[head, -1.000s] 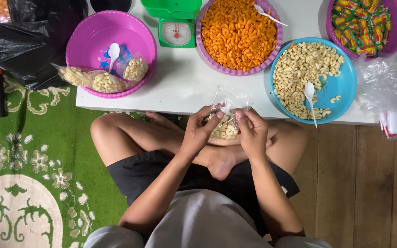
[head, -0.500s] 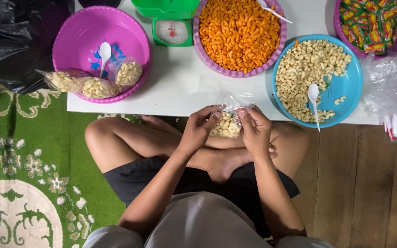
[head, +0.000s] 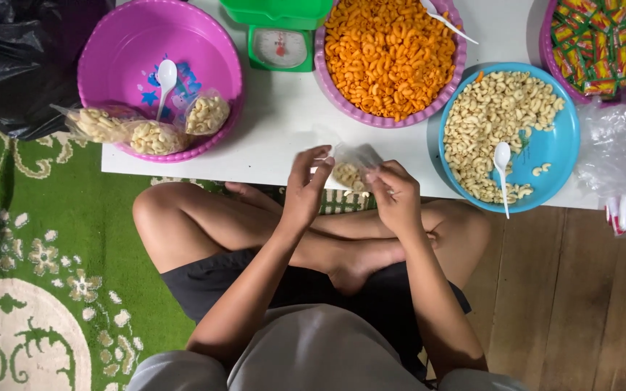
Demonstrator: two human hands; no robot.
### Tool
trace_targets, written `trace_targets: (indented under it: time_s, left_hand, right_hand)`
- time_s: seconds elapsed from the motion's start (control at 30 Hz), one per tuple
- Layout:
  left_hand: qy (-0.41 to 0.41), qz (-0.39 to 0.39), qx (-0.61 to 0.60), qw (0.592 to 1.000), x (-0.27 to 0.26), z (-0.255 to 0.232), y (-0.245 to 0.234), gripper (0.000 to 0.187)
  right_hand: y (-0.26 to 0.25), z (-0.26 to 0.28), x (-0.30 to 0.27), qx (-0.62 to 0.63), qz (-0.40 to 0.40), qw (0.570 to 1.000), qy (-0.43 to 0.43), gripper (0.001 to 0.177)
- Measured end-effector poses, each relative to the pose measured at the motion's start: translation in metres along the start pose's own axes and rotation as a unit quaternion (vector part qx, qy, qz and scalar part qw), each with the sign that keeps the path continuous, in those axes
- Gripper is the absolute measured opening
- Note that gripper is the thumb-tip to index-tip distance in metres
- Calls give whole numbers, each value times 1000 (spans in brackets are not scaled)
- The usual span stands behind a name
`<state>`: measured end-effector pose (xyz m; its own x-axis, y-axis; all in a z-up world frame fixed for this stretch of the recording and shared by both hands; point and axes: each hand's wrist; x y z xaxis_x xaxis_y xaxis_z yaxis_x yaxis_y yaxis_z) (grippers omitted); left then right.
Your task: A person is sitting on the floor, using a spoon to fill small plastic bags with cashews and orange sticks from bowls on a low table.
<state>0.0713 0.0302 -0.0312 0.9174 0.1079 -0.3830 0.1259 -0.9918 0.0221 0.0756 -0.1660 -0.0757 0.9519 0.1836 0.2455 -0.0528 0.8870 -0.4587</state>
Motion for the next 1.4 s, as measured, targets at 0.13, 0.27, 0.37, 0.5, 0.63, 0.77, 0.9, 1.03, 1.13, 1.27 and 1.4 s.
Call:
trace_targets:
  time_s: [0.13, 0.27, 0.37, 0.5, 0.63, 0.77, 0.9, 1.03, 1.13, 1.27, 1.4]
  left_hand:
    - [11, -54, 32, 998, 6, 4, 5, 52]
    - [38, -61, 69, 995, 9, 9, 17, 36]
    - [45, -59, 79, 994, 10, 5, 26, 34]
    - [77, -50, 89, 992, 13, 6, 30, 27]
    - [88, -43, 94, 991, 14, 13, 31, 27]
    - [99, -38, 85, 991, 5, 11, 30, 29]
    - [92, -34, 101, 990, -2, 7, 28, 29]
    - [87, -37, 122, 988, 0, 9, 28, 23]
    - [107, -37, 156, 981, 4, 8, 27, 17]
    - [124, -32, 160, 979, 15, 7, 29, 17]
    - [122, -21, 152, 981, 23, 3, 29, 19]
  right_hand:
    - [5, -12, -1, 3, -4, 1000, -6, 18]
    - [6, -12, -2, 9, -14, 1000, -9, 19]
    - [3, -13, -4, 13, -23, 1000, 0, 20]
    - [1, -14, -7, 14, -10, 999, 36, 24]
    - [-5, -8, -7, 39, -8, 997, 60, 22]
    - [-15, 21, -3, 105, 29, 991, 77, 47]
    - [-9, 33, -2, 28, -52, 998, 34, 42]
    - [0, 33, 3, 2, -106, 994, 23, 32]
    - [-1, 34, 5, -8, -119, 993, 20, 33]
    - [-15, 16, 1, 32, -117, 991, 63, 33]
    - [-61, -32, -6, -22, -190, 975, 117, 32]
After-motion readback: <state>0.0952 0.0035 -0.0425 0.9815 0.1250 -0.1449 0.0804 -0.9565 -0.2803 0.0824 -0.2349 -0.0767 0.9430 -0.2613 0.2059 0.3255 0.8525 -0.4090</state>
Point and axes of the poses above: each hand's wrist, its own x-axis towards the middle knuckle, its own y-axis out of the palm, z = x × y, and after that the axes turned 1 degree about -y, right-handed
